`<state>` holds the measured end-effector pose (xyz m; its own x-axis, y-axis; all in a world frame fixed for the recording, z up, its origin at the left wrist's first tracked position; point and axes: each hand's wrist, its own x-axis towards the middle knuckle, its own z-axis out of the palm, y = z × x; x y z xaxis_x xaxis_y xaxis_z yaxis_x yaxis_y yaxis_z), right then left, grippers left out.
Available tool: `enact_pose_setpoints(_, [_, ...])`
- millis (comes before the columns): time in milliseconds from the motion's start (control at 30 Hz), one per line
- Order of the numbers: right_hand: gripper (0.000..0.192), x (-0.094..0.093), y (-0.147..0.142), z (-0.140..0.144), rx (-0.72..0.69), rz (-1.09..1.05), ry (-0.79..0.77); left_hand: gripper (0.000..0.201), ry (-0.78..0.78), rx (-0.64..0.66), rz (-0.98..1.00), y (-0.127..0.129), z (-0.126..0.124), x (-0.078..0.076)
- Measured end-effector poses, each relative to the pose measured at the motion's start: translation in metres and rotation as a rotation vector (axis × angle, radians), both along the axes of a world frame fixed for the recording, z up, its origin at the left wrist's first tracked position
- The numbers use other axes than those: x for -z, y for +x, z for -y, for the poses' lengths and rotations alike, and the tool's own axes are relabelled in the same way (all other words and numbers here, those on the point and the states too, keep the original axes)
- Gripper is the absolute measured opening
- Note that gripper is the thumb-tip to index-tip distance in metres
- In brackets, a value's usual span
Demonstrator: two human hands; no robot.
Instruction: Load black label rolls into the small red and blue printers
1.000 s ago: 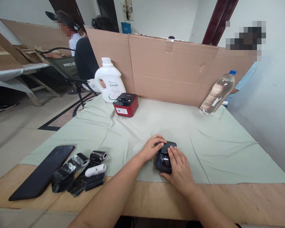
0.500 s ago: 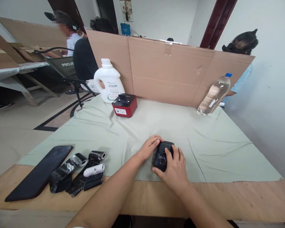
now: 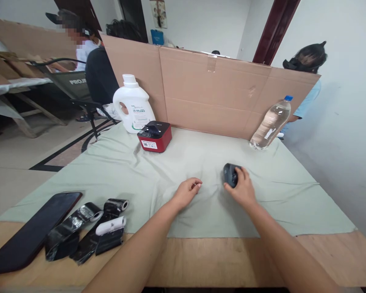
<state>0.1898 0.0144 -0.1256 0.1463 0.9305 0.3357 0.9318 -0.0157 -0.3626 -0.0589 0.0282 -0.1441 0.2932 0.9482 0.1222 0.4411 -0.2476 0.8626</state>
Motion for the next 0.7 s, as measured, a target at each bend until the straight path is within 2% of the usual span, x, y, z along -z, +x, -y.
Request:
enact_pose_setpoints(100, [0.078,-0.010,0.060,-0.053,0.184,-0.016,-0.078,0.025,-0.013,0.047,-0.116,0.000,0.003,-0.007])
enact_pose_setpoints(200, [0.079,-0.018,0.105,-0.088,0.311,0.021,-0.170,0.026,-0.014,0.057,-0.163,0.000,0.006,-0.012])
enact_pose_setpoints(267, [0.080,-0.019,0.123,-0.102,0.366,0.034,-0.195,0.025,0.001,0.063,-0.171,0.001,0.007,-0.013])
enact_pose_setpoints(367, [0.082,-0.013,0.134,-0.114,0.373,0.039,-0.169,0.024,0.011,0.068,-0.181,0.002,0.007,-0.013])
enact_pose_setpoints(467, [0.081,-0.007,0.133,-0.120,0.397,0.070,-0.140,0.025,-0.001,0.072,-0.202,0.002,0.007,-0.014])
enact_pose_setpoints(567, [0.079,-0.011,0.116,-0.124,0.475,0.127,-0.126,0.023,-0.013,0.128,-0.234,0.002,0.007,-0.014])
enact_pose_setpoints(633, [0.078,-0.021,0.089,-0.131,0.455,0.177,-0.074,0.019,-0.014,0.186,-0.259,0.001,0.008,-0.013])
enact_pose_setpoints(700, [0.073,-0.034,0.045,-0.140,0.361,0.200,-0.045,0.016,-0.008,0.218,-0.268,0.001,0.009,-0.012])
